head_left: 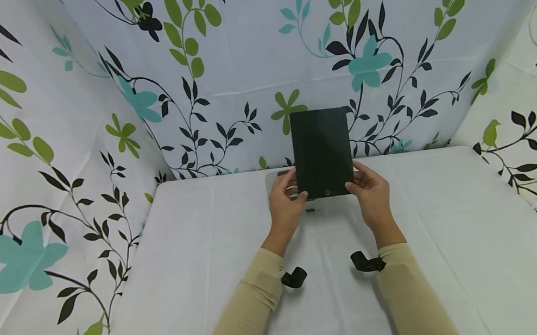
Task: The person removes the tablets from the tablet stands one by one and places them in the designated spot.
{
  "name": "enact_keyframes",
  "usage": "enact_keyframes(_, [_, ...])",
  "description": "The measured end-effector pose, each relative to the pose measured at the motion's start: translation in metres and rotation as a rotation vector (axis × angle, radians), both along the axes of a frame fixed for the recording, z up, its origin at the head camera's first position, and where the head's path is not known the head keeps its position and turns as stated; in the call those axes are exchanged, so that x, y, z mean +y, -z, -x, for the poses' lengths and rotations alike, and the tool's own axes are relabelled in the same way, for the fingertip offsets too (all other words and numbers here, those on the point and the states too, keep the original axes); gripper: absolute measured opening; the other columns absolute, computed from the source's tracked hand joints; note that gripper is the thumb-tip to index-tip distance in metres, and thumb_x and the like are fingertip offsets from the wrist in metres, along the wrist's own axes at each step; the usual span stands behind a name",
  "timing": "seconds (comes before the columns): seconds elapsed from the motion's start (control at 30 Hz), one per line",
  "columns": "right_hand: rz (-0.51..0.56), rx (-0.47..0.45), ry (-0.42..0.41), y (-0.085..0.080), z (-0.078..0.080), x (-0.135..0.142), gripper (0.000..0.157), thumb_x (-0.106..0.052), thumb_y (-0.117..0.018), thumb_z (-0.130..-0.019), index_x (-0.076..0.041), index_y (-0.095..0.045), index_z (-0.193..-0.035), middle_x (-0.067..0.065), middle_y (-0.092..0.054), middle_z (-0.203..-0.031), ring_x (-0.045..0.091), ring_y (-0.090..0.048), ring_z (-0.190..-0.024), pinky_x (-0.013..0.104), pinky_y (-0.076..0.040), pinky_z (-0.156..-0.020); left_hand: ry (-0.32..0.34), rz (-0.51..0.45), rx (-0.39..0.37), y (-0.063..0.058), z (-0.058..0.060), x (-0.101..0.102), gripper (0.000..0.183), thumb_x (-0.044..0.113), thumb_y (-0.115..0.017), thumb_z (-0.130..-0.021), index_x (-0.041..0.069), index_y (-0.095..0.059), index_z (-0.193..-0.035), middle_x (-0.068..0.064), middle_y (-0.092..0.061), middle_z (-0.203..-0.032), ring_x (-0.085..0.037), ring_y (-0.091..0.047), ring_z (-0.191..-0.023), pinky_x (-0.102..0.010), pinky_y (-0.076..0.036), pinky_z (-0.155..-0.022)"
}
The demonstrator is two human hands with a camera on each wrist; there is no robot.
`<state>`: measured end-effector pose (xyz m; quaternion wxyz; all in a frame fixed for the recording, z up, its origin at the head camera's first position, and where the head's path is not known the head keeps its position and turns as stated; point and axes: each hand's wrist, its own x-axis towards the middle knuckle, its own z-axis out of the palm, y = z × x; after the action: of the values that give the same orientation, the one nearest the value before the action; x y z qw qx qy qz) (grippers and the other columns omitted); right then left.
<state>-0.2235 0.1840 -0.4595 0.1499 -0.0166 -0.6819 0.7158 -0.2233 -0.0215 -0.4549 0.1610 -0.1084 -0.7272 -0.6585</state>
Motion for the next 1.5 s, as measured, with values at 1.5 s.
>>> enact_keyframes(1.5, [0.011, -0.496, 0.005, -0.003, -0.012, 0.083, 0.067, 0.008, -0.063, -0.093, -0.006, -0.041, -0.156, -0.002, -0.05, -0.105, 0.008, -0.058, -0.094, 0.013, -0.053, -0.076, 0.086, 0.114, -0.231, 0.033, -0.02, 0.077, 0.068, -0.012, -0.075, -0.083, 0.007, -0.055, -0.145, -0.013, -0.068, -0.135, -0.021, -0.068, -0.118, -0.02, -0.055, -0.1])
